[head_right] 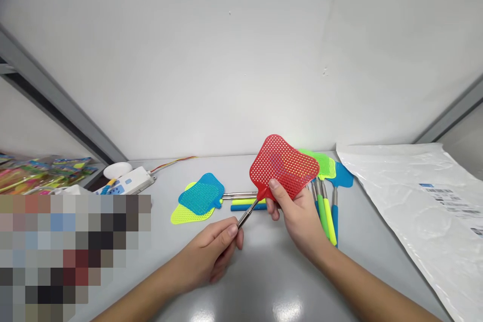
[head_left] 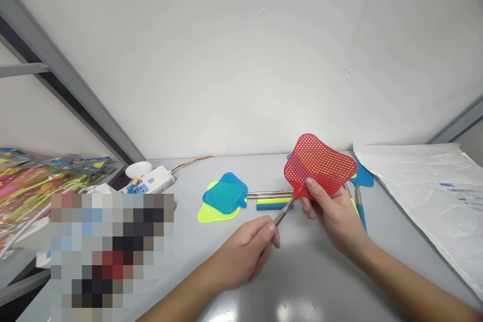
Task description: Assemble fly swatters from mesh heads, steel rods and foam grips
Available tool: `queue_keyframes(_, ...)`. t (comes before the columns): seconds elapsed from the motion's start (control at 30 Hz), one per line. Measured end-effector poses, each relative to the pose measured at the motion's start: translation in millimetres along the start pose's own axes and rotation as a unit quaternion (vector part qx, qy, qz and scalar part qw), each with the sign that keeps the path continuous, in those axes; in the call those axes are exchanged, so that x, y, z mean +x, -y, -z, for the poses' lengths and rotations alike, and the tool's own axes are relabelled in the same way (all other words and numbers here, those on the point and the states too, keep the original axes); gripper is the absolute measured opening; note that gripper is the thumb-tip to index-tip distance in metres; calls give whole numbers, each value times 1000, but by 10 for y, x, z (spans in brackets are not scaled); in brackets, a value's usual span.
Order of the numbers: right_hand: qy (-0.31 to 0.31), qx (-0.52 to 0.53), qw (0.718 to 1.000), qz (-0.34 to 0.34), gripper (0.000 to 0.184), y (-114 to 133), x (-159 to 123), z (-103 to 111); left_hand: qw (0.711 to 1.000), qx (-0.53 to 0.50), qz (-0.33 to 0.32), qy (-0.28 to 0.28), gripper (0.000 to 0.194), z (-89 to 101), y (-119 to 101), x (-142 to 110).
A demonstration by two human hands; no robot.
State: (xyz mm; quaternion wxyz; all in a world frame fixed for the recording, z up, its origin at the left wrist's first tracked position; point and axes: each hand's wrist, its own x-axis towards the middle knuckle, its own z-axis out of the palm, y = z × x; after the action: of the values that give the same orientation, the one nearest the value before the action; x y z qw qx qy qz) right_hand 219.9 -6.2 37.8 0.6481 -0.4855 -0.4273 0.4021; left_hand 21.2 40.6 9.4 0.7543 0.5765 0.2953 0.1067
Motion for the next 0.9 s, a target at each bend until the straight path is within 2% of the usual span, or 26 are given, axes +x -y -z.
queue_keyframes(0.1, 15, 44, 999, -28, 33, -6, -30, -31, 1000, -3, -7, 5, 39, 9, 5, -2)
queue_keyframes(0.23, 21, 59, 998, -31, 33, 2, -66, -82, 1000, 13, -2, 6, 40, 13, -39, -21)
queue_keyframes(0.4, 29, 62, 997, -29, 31, 69, -96, -133, 993, 111, -5, -24, 40, -2, -195, -103)
queue_keyframes(0.47, 32, 65, 997, -31, 30, 100, -103, -147, 981, 186, -36, -52, 40, -17, -264, -141)
queue_keyframes(0.6, 28, 76, 996, -25, 27, 131, -121, -167, 933, 333, -101, -98, 38, -37, -336, -183)
queue_keyframes(0.73, 17, 74, 997, -22, 25, 115, -144, -190, 899, 402, -118, -127, 35, -31, -316, -184)
queue_keyframes(0.83, 9, 66, 997, -30, 29, 96, -157, -193, 901, 396, -124, -125, 35, -32, -310, -206)
queue_keyframes(0.9, 19, 49, 998, -40, 36, 92, -167, -183, 925, 346, -113, -110, 35, -48, -327, -236)
